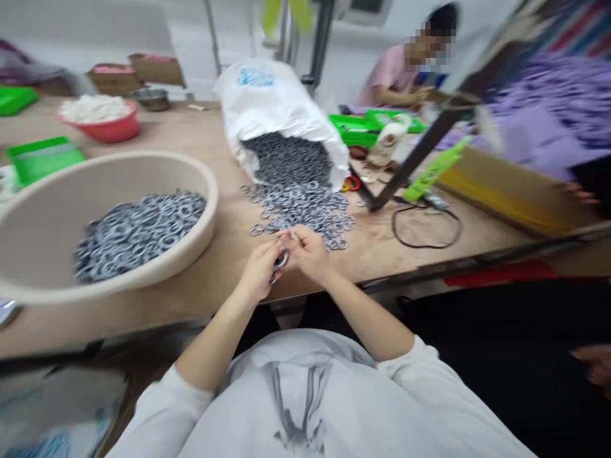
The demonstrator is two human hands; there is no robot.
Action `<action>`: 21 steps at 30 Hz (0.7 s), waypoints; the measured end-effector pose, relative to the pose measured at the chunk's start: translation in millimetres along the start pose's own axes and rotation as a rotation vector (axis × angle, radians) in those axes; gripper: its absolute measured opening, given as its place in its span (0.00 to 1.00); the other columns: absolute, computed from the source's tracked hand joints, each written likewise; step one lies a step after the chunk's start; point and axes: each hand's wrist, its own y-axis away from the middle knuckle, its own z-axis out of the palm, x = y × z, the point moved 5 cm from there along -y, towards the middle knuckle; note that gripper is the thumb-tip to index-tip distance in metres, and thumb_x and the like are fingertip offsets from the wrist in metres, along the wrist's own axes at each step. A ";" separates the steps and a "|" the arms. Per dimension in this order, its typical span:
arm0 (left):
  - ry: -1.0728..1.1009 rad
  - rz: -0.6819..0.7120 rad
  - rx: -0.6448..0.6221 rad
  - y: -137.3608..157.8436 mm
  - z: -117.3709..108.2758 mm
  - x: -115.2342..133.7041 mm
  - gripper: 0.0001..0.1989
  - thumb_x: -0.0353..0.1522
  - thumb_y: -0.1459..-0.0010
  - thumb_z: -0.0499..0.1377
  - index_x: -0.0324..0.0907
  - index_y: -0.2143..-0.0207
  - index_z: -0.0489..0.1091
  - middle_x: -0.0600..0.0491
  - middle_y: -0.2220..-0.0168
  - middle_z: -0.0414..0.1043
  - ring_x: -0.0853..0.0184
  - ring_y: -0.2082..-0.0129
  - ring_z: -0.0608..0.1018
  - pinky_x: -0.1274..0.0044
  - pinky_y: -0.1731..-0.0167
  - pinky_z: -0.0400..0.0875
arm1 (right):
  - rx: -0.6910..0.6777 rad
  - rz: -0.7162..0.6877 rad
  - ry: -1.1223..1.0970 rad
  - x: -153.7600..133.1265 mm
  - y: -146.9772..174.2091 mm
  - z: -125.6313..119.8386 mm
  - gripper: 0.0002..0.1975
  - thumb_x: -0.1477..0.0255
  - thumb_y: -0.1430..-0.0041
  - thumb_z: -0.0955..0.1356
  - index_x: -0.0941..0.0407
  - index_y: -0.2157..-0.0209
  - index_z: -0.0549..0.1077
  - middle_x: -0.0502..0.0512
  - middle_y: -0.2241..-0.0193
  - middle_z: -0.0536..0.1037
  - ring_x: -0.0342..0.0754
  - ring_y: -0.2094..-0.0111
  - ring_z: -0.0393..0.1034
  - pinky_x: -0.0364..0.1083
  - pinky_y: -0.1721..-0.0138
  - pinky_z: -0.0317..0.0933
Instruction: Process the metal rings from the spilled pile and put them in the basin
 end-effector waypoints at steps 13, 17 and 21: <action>0.153 -0.016 -0.086 -5.3 0.6 6.5 0.17 0.43 0.47 0.63 0.40 0.74 0.65 0.61 0.83 0.58 0.80 0.86 0.57 0.85 0.88 0.48 | -0.090 -0.110 0.214 -16.3 -8.1 -15.2 0.26 0.49 0.32 0.61 0.54 0.75 0.70 0.49 0.79 0.67 0.44 0.75 0.61 0.46 0.71 0.53; 0.146 -0.053 -0.052 -2.4 -0.8 4.0 0.15 0.40 0.49 0.63 0.40 0.74 0.64 0.61 0.82 0.58 0.79 0.86 0.58 0.85 0.88 0.48 | -0.153 -0.237 0.442 -24.4 5.5 -12.6 0.23 0.55 0.30 0.60 0.54 0.73 0.70 0.51 0.77 0.69 0.44 0.74 0.62 0.46 0.71 0.52; 0.144 -0.066 -0.059 -0.7 0.6 2.6 0.12 0.38 0.49 0.62 0.40 0.74 0.64 0.61 0.81 0.58 0.80 0.86 0.58 0.85 0.88 0.48 | -0.168 -0.271 0.531 -26.6 7.8 -11.8 0.23 0.55 0.30 0.60 0.54 0.75 0.67 0.51 0.78 0.68 0.44 0.75 0.60 0.46 0.72 0.49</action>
